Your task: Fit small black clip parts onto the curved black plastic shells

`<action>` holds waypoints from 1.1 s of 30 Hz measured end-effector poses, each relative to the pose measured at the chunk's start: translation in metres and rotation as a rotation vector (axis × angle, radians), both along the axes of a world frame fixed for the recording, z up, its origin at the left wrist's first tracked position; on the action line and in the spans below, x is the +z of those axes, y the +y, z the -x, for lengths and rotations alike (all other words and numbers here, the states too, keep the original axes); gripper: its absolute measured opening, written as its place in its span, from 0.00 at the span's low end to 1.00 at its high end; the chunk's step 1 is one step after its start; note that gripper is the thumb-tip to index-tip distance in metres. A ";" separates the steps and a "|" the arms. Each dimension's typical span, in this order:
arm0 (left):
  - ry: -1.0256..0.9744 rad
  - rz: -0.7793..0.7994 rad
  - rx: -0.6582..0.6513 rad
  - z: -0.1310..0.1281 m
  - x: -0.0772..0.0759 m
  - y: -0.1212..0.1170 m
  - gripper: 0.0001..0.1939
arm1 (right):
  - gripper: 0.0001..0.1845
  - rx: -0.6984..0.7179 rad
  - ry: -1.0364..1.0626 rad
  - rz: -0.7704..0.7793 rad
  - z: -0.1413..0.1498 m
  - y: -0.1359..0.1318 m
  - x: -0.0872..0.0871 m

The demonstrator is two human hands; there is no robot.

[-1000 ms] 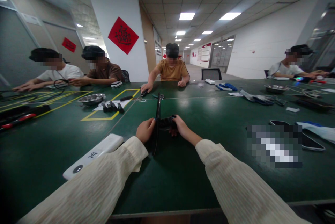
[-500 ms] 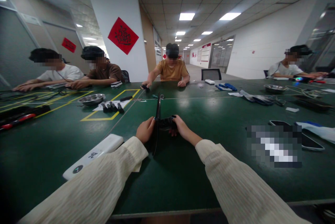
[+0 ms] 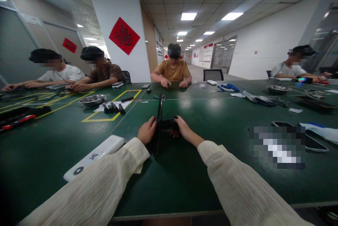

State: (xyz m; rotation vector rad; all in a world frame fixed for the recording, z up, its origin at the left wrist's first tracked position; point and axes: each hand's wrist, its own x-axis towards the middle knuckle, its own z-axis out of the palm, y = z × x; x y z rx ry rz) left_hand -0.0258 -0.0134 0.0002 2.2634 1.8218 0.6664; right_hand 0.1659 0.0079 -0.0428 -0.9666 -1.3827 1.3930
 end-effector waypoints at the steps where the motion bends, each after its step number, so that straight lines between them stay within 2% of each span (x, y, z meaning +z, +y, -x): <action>1: 0.002 -0.004 -0.001 0.000 0.000 0.000 0.15 | 0.10 0.001 0.001 0.001 0.000 0.000 0.000; 8: 0.021 -0.008 -0.007 -0.001 0.001 0.000 0.16 | 0.09 -0.018 -0.003 0.012 0.002 -0.006 0.007; 19: -0.056 0.000 -0.012 -0.001 0.004 -0.002 0.12 | 0.09 -0.002 -0.002 0.006 0.000 0.000 0.000; 33: -0.032 0.041 -0.030 -0.001 0.007 -0.004 0.12 | 0.08 -0.010 0.005 0.000 0.001 -0.003 0.004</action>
